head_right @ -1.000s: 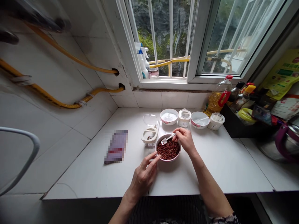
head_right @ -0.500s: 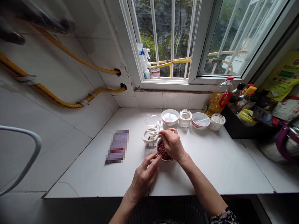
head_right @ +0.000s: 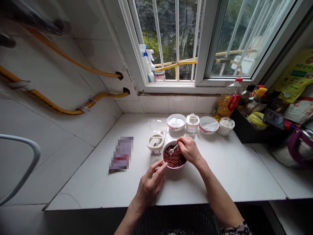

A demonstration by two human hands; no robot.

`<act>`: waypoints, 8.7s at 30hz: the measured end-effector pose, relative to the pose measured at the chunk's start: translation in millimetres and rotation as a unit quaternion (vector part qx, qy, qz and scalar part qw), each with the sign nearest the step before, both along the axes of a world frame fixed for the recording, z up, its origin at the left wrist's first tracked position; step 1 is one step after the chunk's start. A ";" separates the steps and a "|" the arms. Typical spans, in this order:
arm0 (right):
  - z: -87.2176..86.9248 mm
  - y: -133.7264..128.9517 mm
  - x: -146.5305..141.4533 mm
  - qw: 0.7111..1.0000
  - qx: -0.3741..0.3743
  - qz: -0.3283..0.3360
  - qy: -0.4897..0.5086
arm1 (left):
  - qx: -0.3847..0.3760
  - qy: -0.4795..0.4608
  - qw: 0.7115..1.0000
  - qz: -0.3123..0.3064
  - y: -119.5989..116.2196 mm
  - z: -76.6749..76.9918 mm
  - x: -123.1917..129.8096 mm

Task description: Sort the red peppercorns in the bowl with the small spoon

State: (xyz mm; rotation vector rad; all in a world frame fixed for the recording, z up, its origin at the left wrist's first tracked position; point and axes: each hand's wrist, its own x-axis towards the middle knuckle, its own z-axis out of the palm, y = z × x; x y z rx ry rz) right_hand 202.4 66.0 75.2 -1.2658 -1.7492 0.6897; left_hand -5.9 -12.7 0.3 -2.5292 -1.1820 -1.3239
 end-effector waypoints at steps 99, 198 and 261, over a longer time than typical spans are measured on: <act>-3.7 3.6 3.0 0.989 -0.115 0.000 0.097 | 0.007 -0.002 1.000 -0.005 0.3 1.1 0.7; -2.2 0.2 -3.5 0.996 -0.061 0.022 0.061 | 0.007 0.003 1.000 -0.003 -0.7 -0.4 0.3; 4.1 -2.9 -4.3 1.000 0.016 0.025 0.001 | 0.007 0.002 1.000 -0.003 0.1 -1.3 -0.1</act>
